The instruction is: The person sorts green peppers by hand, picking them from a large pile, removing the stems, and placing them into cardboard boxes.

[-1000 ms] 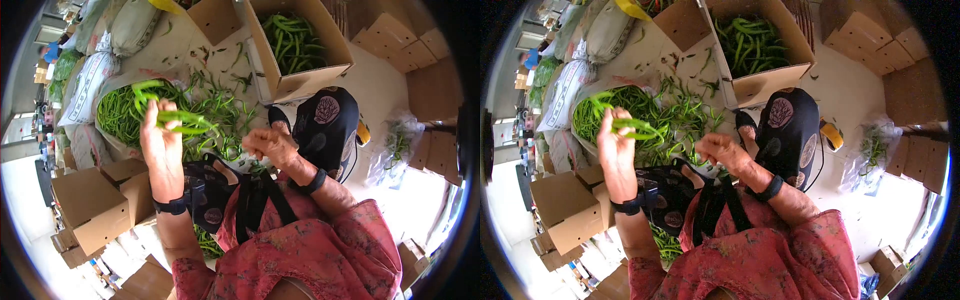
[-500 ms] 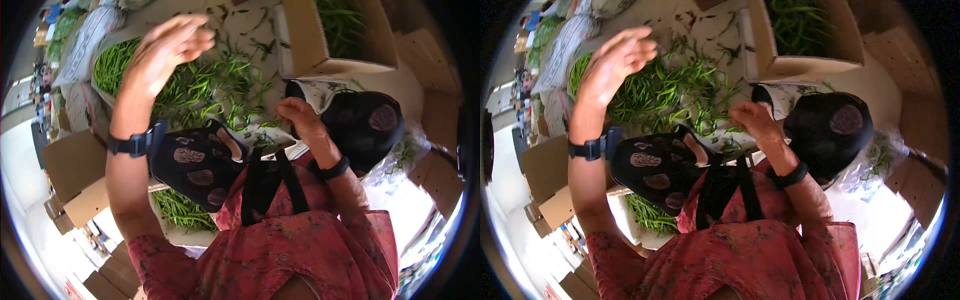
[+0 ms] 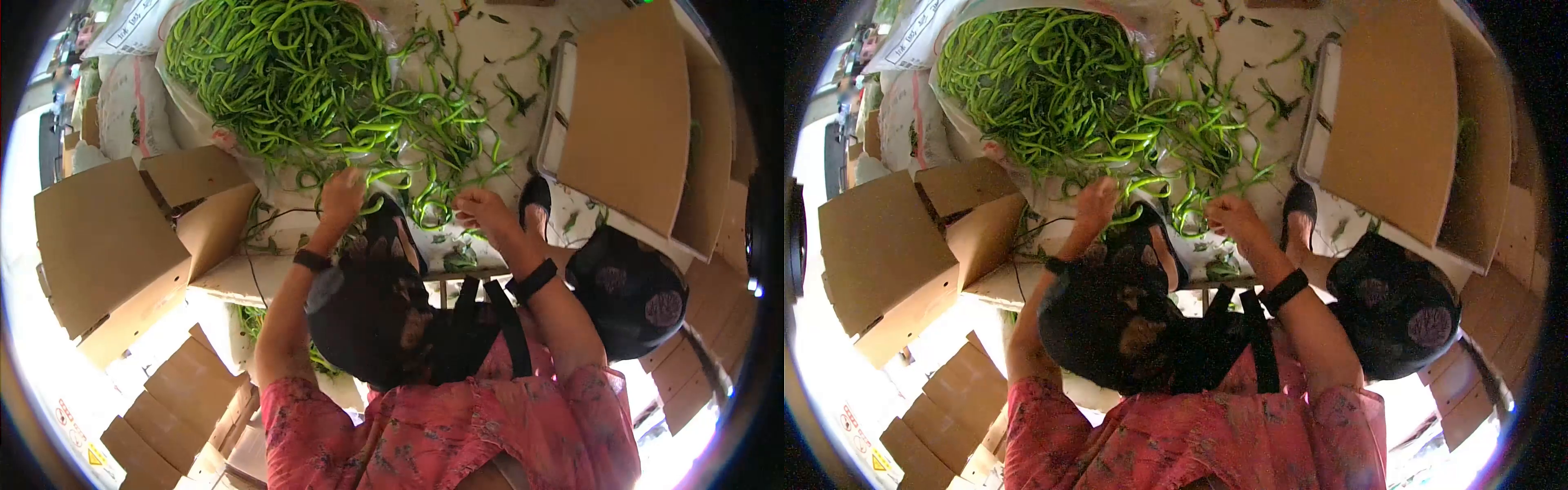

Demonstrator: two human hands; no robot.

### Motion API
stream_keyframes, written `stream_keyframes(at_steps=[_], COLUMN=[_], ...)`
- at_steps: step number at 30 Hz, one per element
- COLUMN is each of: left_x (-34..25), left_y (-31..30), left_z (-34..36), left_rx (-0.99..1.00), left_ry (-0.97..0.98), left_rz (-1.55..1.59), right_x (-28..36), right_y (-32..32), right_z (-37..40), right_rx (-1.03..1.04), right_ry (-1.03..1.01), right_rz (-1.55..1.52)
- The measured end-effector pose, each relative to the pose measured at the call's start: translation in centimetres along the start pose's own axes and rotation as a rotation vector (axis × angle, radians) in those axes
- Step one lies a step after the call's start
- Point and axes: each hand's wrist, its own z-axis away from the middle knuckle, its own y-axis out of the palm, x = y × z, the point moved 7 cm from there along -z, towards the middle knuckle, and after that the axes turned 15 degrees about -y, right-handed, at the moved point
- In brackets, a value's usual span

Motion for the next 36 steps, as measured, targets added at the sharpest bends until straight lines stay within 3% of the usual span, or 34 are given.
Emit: stream_keyframes(at_steps=[2, 4, 8, 10, 11, 12, 14, 16, 17, 19, 20, 21, 22, 24, 25, 26, 28, 30, 31, 33, 34, 36], left_x=[-1.8, -2.1, 0.4, 0.5, 0.0, -0.6, -3.5, -3.5, -3.0, -2.0, -1.3, 0.6, 1.3, 1.6, 2.1, 3.0, 4.1, 3.9, 3.9, 3.7, 3.6, 4.3], left_y=[-0.3, -1.3, 2.7, 3.9, 4.3, 3.2, 1.4, 0.0, -0.5, -1.3, -1.7, -0.5, -1.1, -2.6, -2.8, -3.2, -3.4, -2.8, -2.6, -2.5, -2.2, -2.3], left_z=[-3.3, -6.6, -10.7, -11.4, -11.1, -10.3, -8.1, -6.6, -6.3, -5.7, -5.5, -5.6, -5.4, -5.3, -5.3, -5.3, -4.7, -4.3, -4.2, -4.7, -4.6, -4.5], left_rx=[-0.048, -0.288, -0.367, -0.097, -0.043, -0.039, 0.069, 0.086, 0.098, 0.087, 0.065, 0.299, 0.304, 0.546, 0.553, 0.478, 0.392, 0.435, 0.441, 0.475, 0.467, 0.189], left_ry=[-0.116, -0.193, -0.223, -0.292, -0.202, -0.208, -0.008, -0.042, -0.072, -0.069, -0.058, -0.294, -0.303, -0.581, -0.590, -0.614, -0.643, -0.619, -0.628, -0.621, -0.623, -0.703], left_rz=[-0.029, -0.029, -0.160, -0.178, -0.072, -0.073, 0.085, 0.217, 0.346, 0.464, 0.578, 0.816, 0.821, 1.376, 1.381, 1.375, 1.365, 1.566, 1.568, 1.127, 1.130, 1.643], right_x=[-0.6, 1.0, 3.4, 5.2, 5.9, 7.3, 9.7, 11.9, 11.6, 12.3, 11.0, 9.6, 8.1, 9.0, 8.6, 8.1, 8.7, 8.0, 8.2, 9.1, 9.4, 9.1], right_y=[0.5, 1.4, 2.2, 1.8, 1.3, 1.4, 1.5, 2.1, 2.4, 4.6, 4.5, 4.4, 4.3, 4.3, 3.9, 3.5, 3.0, 2.9, 3.0, 4.4, 4.8, 4.6], right_z=[-2.2, -3.7, -8.0, -10.3, -11.9, -13.2, -15.3, -17.3, -18.4, -18.7, -19.6, -20.4, -21.0, -20.2, -20.8, -21.0, -20.6, -20.6, -20.1, -19.6, -19.6, -19.2], right_rx=[0.048, 0.037, 0.053, 0.076, 0.045, 0.014, -0.024, -0.055, -0.051, -0.054, -0.042, 0.007, 0.053, 0.019, 0.071, 0.123, 0.078, 0.196, 0.197, 0.240, 0.248, 0.206], right_ry=[0.002, -0.029, -0.091, -0.196, -0.224, -0.254, -0.298, -0.498, -0.491, -0.941, -0.931, -0.889, -0.847, -0.864, -0.784, -0.704, -0.752, -0.515, -0.505, -0.446, -0.448, -0.374], right_rz=[0.014, 0.072, 0.163, 0.173, 0.223, 0.269, 0.403, 0.744, 0.744, 1.074, 1.074, 1.083, 1.091, 1.186, 1.177, 1.164, 1.151, 0.616, 0.614, 0.354, 0.357, 0.311])
